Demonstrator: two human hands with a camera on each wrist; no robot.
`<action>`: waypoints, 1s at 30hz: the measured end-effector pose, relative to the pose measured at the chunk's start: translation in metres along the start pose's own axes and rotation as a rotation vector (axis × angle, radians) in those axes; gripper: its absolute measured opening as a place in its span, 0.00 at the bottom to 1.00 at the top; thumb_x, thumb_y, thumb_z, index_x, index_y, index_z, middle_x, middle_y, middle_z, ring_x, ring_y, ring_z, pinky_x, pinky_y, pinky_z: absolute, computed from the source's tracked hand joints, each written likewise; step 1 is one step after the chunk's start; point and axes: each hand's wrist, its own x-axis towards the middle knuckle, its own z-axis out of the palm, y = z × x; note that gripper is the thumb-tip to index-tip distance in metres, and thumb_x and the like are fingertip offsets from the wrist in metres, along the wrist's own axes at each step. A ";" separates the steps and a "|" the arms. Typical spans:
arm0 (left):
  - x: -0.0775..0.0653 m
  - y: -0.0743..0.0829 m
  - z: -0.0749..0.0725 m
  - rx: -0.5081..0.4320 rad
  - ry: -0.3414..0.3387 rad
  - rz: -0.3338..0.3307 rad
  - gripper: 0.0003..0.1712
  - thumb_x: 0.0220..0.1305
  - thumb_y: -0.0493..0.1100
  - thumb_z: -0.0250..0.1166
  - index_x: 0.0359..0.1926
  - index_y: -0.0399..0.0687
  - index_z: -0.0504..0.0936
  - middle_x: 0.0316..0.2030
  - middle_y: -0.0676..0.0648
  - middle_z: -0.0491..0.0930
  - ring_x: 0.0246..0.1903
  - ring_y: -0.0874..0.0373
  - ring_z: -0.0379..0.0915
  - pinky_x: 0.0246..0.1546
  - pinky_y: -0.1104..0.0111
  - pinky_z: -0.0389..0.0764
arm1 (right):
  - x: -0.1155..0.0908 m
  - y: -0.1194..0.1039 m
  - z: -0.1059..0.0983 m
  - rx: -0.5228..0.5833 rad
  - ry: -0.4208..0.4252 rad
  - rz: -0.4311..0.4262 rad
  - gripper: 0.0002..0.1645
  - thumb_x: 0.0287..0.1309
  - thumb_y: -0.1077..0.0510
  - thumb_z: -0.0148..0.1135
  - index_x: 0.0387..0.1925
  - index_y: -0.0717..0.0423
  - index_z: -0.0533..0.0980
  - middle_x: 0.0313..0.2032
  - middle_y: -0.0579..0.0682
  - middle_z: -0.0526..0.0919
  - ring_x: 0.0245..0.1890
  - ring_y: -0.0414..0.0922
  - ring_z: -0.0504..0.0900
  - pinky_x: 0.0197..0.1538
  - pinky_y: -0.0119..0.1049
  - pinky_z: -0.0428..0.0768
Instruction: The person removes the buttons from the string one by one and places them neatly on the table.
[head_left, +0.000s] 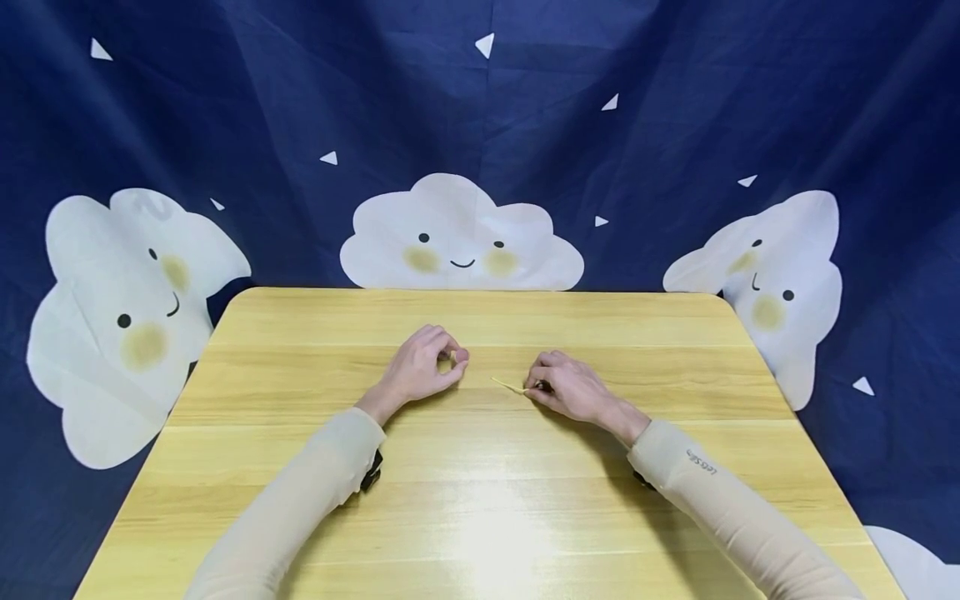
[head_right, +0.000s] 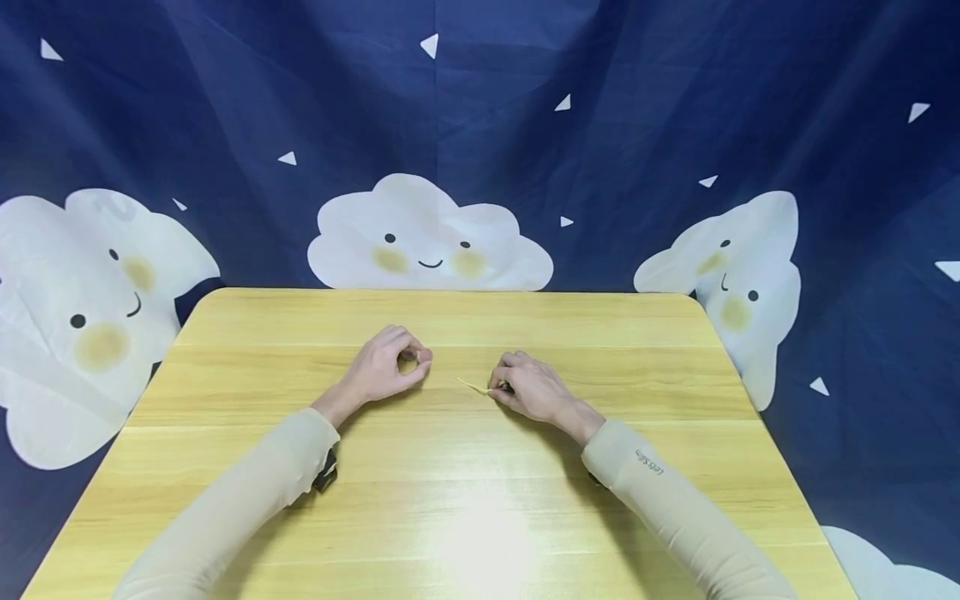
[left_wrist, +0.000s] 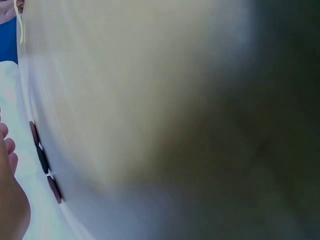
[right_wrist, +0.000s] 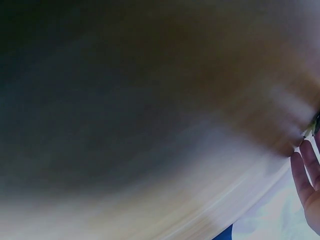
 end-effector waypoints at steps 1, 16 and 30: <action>0.001 -0.001 0.000 0.008 -0.008 -0.004 0.10 0.63 0.51 0.71 0.37 0.50 0.85 0.36 0.50 0.84 0.39 0.57 0.77 0.44 0.65 0.81 | 0.000 0.000 0.000 -0.001 0.001 -0.001 0.04 0.69 0.51 0.69 0.38 0.43 0.87 0.42 0.42 0.85 0.44 0.44 0.81 0.42 0.37 0.82; 0.011 -0.009 -0.001 0.106 -0.137 -0.069 0.14 0.65 0.52 0.68 0.42 0.47 0.86 0.41 0.49 0.83 0.44 0.53 0.76 0.53 0.60 0.81 | -0.001 -0.001 0.000 -0.005 0.017 -0.014 0.02 0.68 0.51 0.71 0.38 0.42 0.87 0.40 0.42 0.85 0.43 0.43 0.81 0.40 0.37 0.82; 0.013 -0.010 0.003 0.113 -0.211 -0.114 0.10 0.68 0.49 0.67 0.35 0.49 0.81 0.36 0.50 0.77 0.41 0.53 0.69 0.50 0.60 0.76 | 0.000 -0.001 0.001 0.005 0.005 -0.003 0.05 0.69 0.50 0.69 0.39 0.44 0.88 0.40 0.42 0.85 0.43 0.43 0.81 0.40 0.35 0.80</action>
